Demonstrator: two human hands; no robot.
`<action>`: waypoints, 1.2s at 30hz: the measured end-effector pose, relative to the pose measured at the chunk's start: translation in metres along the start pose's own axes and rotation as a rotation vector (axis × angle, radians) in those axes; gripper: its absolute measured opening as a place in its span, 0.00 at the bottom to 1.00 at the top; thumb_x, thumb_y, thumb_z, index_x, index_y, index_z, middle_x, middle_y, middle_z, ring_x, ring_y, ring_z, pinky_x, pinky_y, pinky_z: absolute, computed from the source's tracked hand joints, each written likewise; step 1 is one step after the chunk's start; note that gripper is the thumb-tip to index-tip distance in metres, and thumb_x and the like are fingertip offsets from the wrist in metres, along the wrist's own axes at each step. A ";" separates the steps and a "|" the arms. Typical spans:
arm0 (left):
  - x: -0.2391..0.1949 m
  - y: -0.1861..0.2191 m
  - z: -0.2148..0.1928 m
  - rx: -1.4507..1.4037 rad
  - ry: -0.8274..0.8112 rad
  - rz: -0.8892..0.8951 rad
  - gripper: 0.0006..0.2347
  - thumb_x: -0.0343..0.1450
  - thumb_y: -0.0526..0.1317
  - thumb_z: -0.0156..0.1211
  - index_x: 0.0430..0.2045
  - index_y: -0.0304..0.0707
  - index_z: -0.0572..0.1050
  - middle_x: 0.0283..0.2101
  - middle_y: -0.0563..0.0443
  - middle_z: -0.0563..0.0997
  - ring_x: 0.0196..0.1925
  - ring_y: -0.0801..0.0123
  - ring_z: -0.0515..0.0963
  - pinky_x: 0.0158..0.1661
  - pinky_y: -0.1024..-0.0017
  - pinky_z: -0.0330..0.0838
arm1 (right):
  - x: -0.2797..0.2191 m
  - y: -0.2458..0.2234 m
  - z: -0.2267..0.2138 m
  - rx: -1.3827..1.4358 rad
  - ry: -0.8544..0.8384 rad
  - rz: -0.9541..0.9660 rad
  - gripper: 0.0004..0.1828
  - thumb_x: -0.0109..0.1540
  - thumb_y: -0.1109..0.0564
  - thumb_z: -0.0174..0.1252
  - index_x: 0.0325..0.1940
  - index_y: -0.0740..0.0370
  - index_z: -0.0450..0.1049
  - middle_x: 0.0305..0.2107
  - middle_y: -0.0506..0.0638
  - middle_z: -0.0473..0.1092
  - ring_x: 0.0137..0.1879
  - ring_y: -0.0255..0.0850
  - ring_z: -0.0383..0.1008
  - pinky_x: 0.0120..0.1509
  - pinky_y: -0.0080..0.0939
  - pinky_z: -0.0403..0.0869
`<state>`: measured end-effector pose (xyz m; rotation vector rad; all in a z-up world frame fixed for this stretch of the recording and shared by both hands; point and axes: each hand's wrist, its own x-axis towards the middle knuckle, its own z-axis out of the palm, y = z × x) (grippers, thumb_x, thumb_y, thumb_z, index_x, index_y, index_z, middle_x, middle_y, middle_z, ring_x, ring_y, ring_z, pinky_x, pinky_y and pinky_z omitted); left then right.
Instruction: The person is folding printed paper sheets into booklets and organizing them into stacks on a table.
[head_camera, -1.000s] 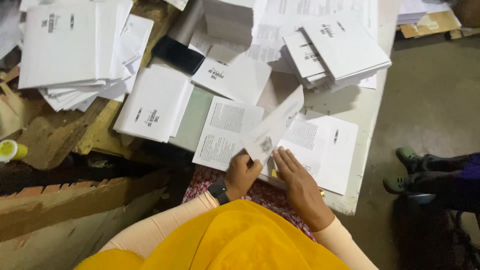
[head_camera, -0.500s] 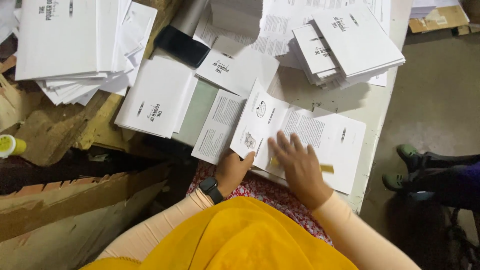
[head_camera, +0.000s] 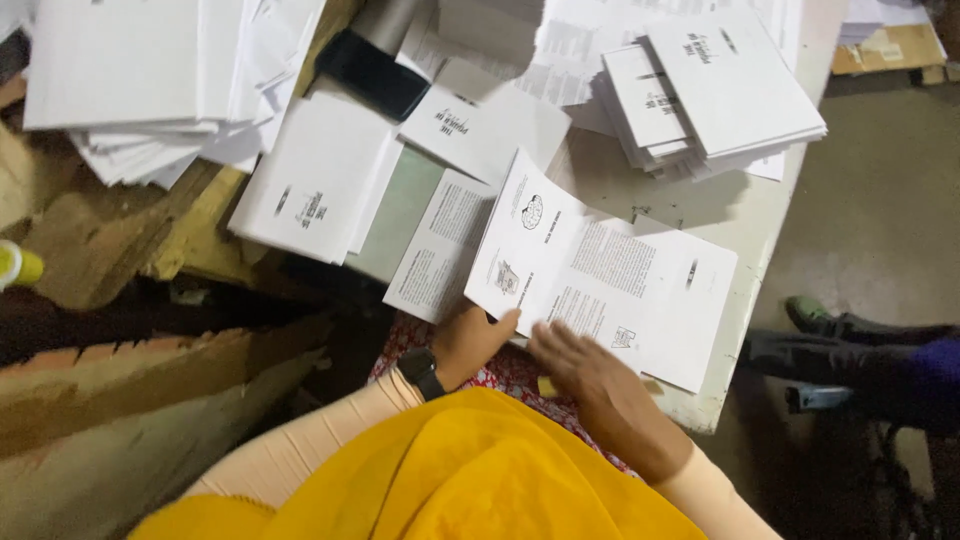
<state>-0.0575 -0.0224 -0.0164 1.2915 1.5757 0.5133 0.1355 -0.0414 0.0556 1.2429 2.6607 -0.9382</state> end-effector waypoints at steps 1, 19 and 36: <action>0.000 0.005 0.000 0.014 -0.016 0.010 0.13 0.70 0.47 0.53 0.16 0.42 0.68 0.18 0.57 0.73 0.20 0.68 0.70 0.24 0.67 0.61 | 0.001 -0.016 -0.019 0.009 0.015 0.016 0.45 0.50 0.81 0.38 0.70 0.58 0.53 0.68 0.53 0.50 0.74 0.50 0.45 0.73 0.55 0.49; 0.014 -0.001 0.035 0.625 0.174 1.036 0.27 0.60 0.43 0.63 0.54 0.34 0.68 0.47 0.39 0.67 0.46 0.55 0.71 0.34 0.66 0.72 | -0.011 0.062 -0.012 0.626 0.570 0.891 0.34 0.47 0.51 0.74 0.53 0.64 0.70 0.35 0.62 0.75 0.44 0.55 0.77 0.47 0.50 0.73; 0.015 -0.019 0.030 0.503 -0.026 1.114 0.18 0.74 0.34 0.50 0.61 0.39 0.64 0.68 0.42 0.60 0.70 0.44 0.57 0.60 0.53 0.61 | -0.019 0.056 -0.016 0.582 0.536 0.768 0.37 0.50 0.62 0.71 0.59 0.72 0.62 0.39 0.72 0.72 0.49 0.65 0.73 0.56 0.62 0.68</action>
